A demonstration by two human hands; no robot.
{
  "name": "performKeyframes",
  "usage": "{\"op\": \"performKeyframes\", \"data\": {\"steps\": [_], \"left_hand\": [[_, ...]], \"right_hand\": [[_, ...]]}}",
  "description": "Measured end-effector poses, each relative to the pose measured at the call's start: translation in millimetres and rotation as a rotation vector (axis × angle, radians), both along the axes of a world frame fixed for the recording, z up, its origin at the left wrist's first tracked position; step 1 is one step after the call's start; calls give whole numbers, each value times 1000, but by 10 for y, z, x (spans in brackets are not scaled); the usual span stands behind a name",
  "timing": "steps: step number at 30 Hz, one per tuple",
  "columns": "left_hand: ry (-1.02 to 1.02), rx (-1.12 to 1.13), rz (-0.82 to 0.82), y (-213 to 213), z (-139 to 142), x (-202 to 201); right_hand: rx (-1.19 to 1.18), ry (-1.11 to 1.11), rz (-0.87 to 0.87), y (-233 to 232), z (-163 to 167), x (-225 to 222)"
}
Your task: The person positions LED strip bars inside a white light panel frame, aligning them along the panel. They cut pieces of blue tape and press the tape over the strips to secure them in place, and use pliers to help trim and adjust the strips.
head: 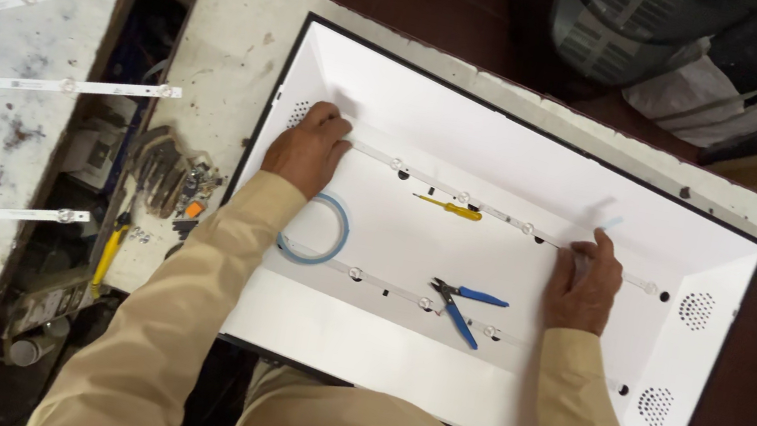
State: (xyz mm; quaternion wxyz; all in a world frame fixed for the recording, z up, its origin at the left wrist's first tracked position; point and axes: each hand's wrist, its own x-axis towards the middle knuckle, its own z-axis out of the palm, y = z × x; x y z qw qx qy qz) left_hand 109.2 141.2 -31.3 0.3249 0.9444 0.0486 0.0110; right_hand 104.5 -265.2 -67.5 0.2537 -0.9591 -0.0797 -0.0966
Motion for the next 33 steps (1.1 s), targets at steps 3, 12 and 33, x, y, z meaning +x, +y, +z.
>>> {"op": "performKeyframes", "data": {"steps": [3,12,33], "left_hand": [[-146,66,0,-165,-101,-243],[-201,135,-96,-557,-224,-774],[-155,102,-56,116,7,103]], "right_hand": [[3,16,-36,5,2,6],[51,-191,-23,210,80,-57],[989,628,34,2102,179,-48]]}}
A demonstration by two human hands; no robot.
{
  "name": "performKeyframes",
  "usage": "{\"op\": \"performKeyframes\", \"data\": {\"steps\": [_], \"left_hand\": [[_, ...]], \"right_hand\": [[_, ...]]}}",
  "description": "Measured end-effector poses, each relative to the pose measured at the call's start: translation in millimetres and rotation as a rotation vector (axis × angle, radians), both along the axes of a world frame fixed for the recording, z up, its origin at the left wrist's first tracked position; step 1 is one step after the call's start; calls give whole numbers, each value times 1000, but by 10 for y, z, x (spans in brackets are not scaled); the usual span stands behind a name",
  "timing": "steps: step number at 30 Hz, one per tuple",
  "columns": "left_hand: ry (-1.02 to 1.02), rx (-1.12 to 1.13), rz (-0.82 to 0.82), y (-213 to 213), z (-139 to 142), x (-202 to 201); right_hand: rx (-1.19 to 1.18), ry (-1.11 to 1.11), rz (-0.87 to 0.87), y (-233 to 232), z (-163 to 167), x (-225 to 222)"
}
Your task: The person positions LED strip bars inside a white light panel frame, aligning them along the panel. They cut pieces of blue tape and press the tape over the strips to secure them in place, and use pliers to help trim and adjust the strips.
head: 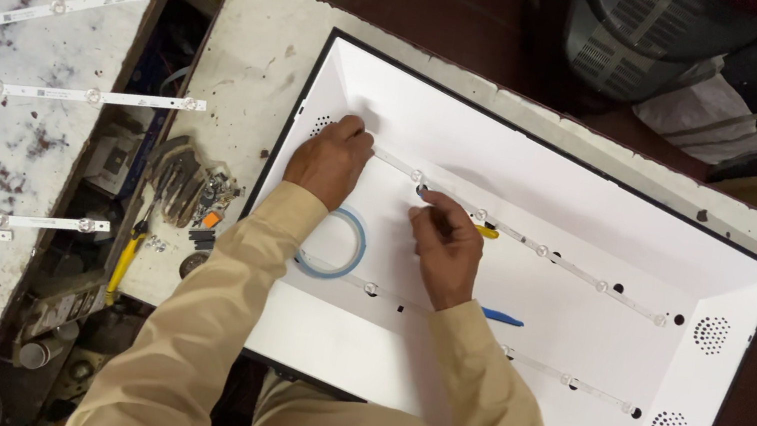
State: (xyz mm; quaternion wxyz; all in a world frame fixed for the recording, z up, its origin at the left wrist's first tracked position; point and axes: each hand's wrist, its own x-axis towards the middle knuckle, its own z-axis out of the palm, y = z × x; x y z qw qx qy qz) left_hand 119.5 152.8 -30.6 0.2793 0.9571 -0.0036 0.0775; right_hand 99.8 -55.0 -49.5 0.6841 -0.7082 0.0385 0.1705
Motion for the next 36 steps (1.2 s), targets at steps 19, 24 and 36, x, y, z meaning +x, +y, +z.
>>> {"op": "performKeyframes", "data": {"steps": [19,24,36], "left_hand": [[157,-586,452,-190,-296,-344],[120,-494,394,-203,-309,-304],[99,-412,322,-256,-324,-315]], "right_hand": [[733,978,-259,413,16,389],[604,955,-333,469,24,389],[550,890,-420,486,14,360]]}}
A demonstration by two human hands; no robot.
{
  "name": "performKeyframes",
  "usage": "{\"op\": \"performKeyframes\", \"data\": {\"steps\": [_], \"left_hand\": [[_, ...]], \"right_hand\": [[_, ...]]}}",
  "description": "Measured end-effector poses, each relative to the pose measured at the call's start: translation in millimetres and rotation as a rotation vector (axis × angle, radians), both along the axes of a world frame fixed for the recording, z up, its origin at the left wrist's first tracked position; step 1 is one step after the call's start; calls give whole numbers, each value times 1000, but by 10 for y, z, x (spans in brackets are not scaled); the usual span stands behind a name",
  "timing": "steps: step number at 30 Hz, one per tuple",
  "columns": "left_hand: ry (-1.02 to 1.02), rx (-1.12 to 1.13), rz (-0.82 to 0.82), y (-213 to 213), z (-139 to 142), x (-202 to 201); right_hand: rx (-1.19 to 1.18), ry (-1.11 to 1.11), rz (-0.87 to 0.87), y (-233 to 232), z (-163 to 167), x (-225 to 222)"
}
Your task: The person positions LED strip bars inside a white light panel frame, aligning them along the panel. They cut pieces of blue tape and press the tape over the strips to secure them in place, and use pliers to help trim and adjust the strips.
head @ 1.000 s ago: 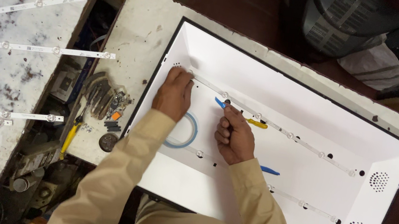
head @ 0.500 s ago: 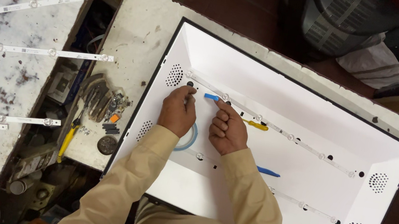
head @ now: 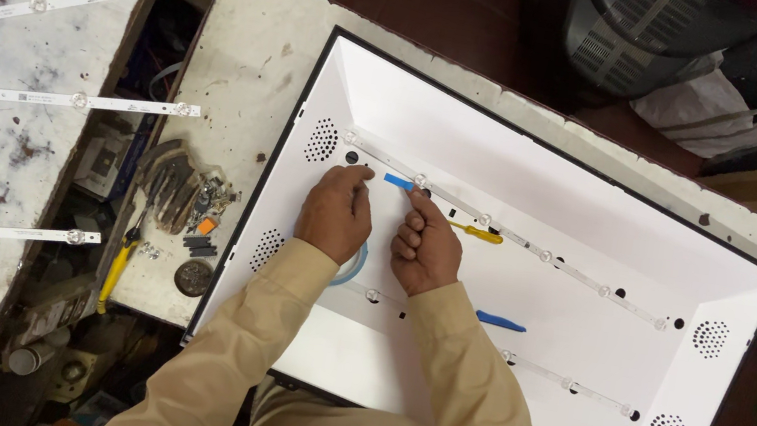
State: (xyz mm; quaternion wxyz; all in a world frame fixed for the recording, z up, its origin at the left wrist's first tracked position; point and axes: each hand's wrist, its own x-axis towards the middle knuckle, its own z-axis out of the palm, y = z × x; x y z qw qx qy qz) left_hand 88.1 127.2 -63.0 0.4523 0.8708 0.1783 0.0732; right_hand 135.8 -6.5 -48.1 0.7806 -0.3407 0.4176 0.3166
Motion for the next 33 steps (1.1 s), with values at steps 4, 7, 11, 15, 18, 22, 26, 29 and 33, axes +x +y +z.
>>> {"op": "performKeyframes", "data": {"steps": [4,7,11,15,18,22,26,29,33], "left_hand": [[-2,88,-100,-33,15,-68],[60,141,-151,-60,10,-87],[121,209,-219,-93,-12,-87],[138,290,-243,-142,-32,-79],[162,324,-275,-171,-38,-85],[200,352,-294,-195,-25,-73],[221,370,-301,-208,-3,-62],[223,394,-310,-215,7,-52],[246,413,-325,-225,18,-47]], "right_hand": [[-26,-10,-2,4,2,-16],[-37,-32,3,1,10,-29],[-51,-32,1,-3,26,-29],[-56,-40,4,-5,25,-21],[-61,-40,8,-12,19,-18],[-116,-86,43,-30,25,-24],[-201,-118,86,-58,38,-30],[-258,-166,126,-81,51,-24],[-376,-245,206,-77,77,-39]]}}
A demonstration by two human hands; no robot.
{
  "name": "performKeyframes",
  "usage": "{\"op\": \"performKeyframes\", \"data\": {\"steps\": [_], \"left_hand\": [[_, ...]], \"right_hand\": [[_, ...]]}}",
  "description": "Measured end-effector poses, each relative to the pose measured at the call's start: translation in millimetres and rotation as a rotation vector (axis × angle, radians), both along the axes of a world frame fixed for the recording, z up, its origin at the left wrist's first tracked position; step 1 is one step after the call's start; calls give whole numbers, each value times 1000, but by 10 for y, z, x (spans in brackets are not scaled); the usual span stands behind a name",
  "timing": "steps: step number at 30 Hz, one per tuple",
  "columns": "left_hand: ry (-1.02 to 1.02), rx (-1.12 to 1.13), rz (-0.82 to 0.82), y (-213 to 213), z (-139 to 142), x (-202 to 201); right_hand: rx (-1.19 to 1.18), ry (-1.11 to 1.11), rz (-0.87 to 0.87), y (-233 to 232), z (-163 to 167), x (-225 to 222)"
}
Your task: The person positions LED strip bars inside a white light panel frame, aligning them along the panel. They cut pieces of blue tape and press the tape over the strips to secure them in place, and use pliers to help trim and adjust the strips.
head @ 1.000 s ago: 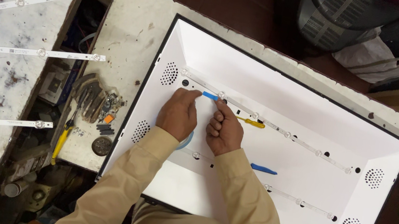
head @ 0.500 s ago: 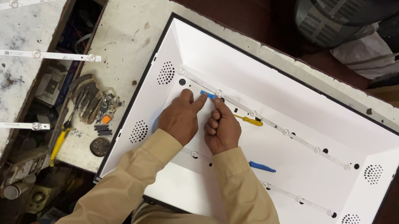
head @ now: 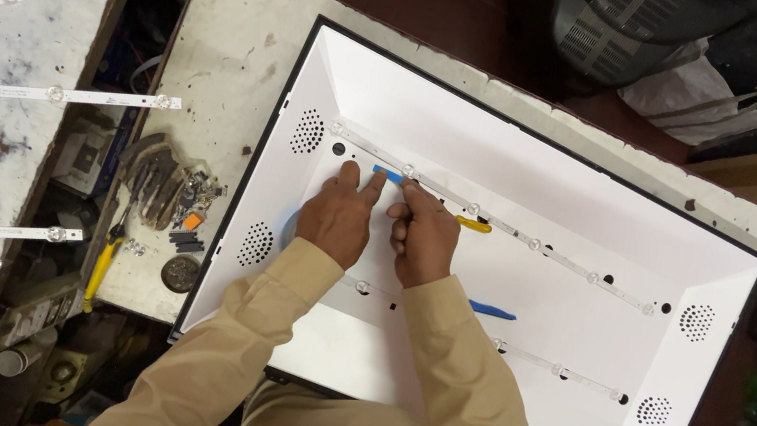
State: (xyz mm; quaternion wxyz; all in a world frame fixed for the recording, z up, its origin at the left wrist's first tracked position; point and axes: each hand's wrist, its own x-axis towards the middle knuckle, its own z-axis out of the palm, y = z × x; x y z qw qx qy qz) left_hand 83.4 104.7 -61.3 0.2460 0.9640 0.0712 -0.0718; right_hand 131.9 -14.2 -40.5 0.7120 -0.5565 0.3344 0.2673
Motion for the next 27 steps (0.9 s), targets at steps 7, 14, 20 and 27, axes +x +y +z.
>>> {"op": "performKeyframes", "data": {"steps": [7,14,20,27], "left_hand": [[7,1,-3,-19,11,-7],[-26,-42,19,-36,36,-18],[0,-115,70,19,37,-18],[-46,285,-96,-99,27,-39]], "right_hand": [[-317,-244,66,13,-18,-100],[-657,-792,518,-176,-65,-286],[-994,-739,1036,35,-11,-157],[-1066,-640,1107,-24,39,-190]]}}
